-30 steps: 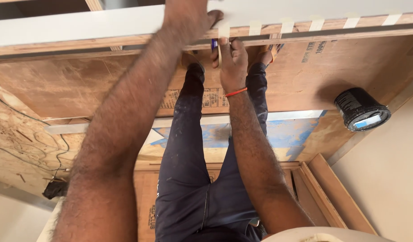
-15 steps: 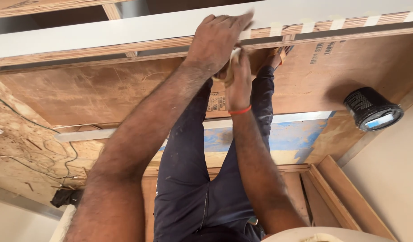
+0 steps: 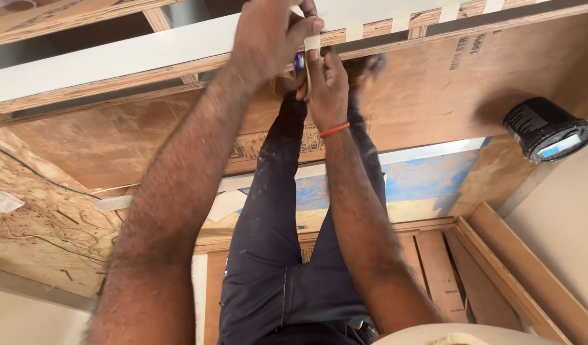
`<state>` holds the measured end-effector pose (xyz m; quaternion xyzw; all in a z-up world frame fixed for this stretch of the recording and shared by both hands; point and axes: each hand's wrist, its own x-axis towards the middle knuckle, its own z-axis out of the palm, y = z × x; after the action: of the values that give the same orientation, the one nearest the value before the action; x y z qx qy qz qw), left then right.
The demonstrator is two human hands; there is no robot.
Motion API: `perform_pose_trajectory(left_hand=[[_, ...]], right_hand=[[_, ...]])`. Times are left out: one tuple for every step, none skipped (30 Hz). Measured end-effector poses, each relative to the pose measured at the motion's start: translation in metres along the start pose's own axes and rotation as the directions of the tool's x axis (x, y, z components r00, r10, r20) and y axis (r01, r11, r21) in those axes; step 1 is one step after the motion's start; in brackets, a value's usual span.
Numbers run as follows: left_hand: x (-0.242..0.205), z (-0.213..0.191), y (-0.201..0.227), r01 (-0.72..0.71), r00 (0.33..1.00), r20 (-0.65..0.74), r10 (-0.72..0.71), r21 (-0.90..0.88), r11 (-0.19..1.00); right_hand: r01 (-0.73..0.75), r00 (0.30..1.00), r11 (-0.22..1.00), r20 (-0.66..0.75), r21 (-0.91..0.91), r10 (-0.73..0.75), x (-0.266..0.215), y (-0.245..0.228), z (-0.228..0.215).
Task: Applying double-sided adhesive tape to the edges of a laminate or wooden panel for furniture assembly.
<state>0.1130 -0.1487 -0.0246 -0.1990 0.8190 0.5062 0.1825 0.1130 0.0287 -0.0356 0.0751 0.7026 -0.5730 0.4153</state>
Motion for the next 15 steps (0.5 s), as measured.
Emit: perform_pose_trajectory(left_hand=[[0.005,-0.002,-0.011,-0.011,1.000,-0.010,0.010,-0.098,0.995],[0.009,0.003,-0.018,-0.007,1.000,-0.004,0.007,-0.096,0.995],[0.013,0.006,-0.026,-0.030,0.999,-0.030,0.029,-0.022,0.999],[0.016,0.010,-0.033,-0.051,0.997,-0.053,0.054,0.053,0.997],[0.010,0.004,-0.017,-0.048,0.997,-0.059,0.051,0.054,0.997],[0.005,-0.002,0.000,0.075,0.997,0.015,-0.080,0.211,0.975],[0.000,-0.006,0.018,0.178,0.973,0.072,-0.220,0.370,0.912],[-0.007,0.000,0.018,0.181,0.972,0.072,-0.222,0.370,0.911],[-0.013,0.005,0.018,0.047,0.995,0.061,-0.075,0.374,0.926],[-0.020,0.009,0.017,-0.088,0.996,0.051,0.075,0.378,0.921],[-0.021,0.020,0.005,-0.086,0.996,0.050,0.072,0.383,0.920],[-0.023,0.030,-0.007,-0.175,0.966,-0.080,0.244,0.488,0.855],[-0.024,0.040,-0.020,-0.229,0.889,-0.192,0.415,0.600,0.767],[-0.023,0.040,-0.020,-0.218,0.890,-0.198,0.411,0.606,0.765],[-0.026,0.043,-0.019,-0.202,0.926,-0.175,0.334,0.519,0.831]], right_hand=[[0.013,1.000,0.999,0.013,0.051,-0.014,0.006,0.007,0.002],[0.008,1.000,0.998,0.011,0.055,-0.008,0.008,0.014,0.001],[0.042,0.999,0.994,0.022,0.099,-0.044,0.011,0.020,0.001],[0.075,0.996,0.987,0.031,0.143,-0.080,0.014,0.026,0.001],[0.075,0.996,0.987,0.038,0.143,-0.082,0.017,0.035,0.001],[0.096,0.992,0.969,0.058,0.228,-0.112,0.020,0.043,0.000],[0.112,0.987,0.943,0.071,0.314,-0.141,0.022,0.053,-0.002],[0.110,0.988,0.943,0.072,0.315,-0.139,0.021,0.053,-0.004],[0.131,0.984,0.941,0.078,0.313,-0.163,0.019,0.053,-0.005],[0.152,0.979,0.938,0.084,0.312,-0.186,0.018,0.053,-0.006],[0.151,0.979,0.937,0.086,0.316,-0.187,0.017,0.046,-0.007],[0.083,0.986,0.940,0.107,0.331,-0.125,0.016,0.038,-0.007],[0.013,0.988,0.940,0.139,0.342,-0.065,0.016,0.031,-0.007],[0.012,0.986,0.939,0.151,0.345,-0.068,0.016,0.029,-0.002],[-0.148,0.985,0.867,0.153,0.475,0.085,0.009,0.029,0.000]])
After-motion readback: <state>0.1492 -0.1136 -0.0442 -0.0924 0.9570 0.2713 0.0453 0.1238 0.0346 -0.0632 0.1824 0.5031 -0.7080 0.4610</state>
